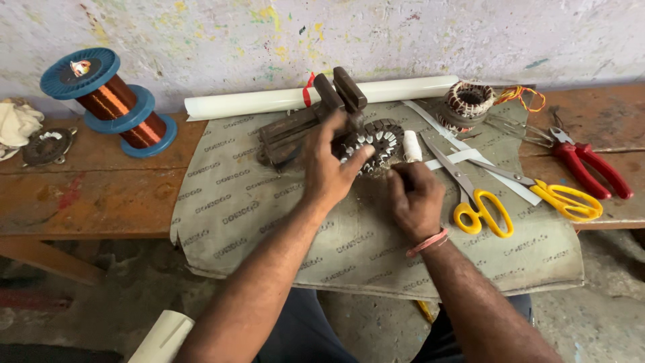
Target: The person prepares and applies paper insulation to a stator winding using scissors and by hand.
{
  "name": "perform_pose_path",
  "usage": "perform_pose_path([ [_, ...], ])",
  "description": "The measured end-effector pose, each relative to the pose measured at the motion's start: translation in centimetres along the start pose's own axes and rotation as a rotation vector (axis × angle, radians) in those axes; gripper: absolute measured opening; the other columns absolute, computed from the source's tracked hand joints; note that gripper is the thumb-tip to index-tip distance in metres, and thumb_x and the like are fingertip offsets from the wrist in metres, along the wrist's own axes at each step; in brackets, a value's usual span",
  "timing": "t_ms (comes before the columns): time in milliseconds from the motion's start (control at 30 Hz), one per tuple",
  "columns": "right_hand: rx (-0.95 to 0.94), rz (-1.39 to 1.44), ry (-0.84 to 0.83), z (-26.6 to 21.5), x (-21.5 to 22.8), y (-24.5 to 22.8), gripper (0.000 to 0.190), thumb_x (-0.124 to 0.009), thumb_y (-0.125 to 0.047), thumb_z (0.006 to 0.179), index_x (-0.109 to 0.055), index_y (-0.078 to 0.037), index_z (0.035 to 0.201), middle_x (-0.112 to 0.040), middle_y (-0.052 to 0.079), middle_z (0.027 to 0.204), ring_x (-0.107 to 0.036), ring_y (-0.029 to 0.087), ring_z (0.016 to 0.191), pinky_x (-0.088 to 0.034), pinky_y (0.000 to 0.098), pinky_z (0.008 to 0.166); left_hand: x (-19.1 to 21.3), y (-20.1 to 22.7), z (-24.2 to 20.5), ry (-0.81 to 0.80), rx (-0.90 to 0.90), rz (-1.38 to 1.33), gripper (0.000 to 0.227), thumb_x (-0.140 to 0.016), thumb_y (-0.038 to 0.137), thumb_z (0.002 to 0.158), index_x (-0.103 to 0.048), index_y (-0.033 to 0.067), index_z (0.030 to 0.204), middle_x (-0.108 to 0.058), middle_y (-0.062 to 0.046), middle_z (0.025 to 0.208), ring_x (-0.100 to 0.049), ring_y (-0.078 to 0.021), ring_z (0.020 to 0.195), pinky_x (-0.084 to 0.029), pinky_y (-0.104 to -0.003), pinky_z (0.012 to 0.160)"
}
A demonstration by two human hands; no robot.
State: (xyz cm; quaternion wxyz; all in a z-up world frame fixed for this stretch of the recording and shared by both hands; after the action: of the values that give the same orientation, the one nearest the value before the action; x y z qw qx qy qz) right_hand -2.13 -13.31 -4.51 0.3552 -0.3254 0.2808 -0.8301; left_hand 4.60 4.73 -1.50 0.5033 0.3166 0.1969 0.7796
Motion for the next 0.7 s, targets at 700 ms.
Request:
perform_pose_path([
  [700,-0.237,-0.619,-0.501,1.2,11.2,7.6,0.051,-0.084,-0.032,0.07,-0.069,-0.008,0.113,-0.076,0.017,0.087,-0.074,0.036,0.08,-0.059,0.0472,0.073,-13.1,4.0,-3.5,-0.742,0.183,0.237,0.025,-0.064,0.024,0.096,-0.068,0.0036,0.109,-0.075,-0.016,0.094,-0.073,-0.0328,0.081,-0.058,-0.045,0.072],
])
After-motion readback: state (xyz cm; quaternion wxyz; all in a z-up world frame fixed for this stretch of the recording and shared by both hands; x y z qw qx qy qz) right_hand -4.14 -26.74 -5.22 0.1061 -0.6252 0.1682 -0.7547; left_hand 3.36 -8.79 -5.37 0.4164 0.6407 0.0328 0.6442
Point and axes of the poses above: each hand's wrist, its own z-axis towards the middle knuckle, its own x-axis out of the back of the hand, y = z × x, the point moved 5 cm from there along z, towards the middle knuckle
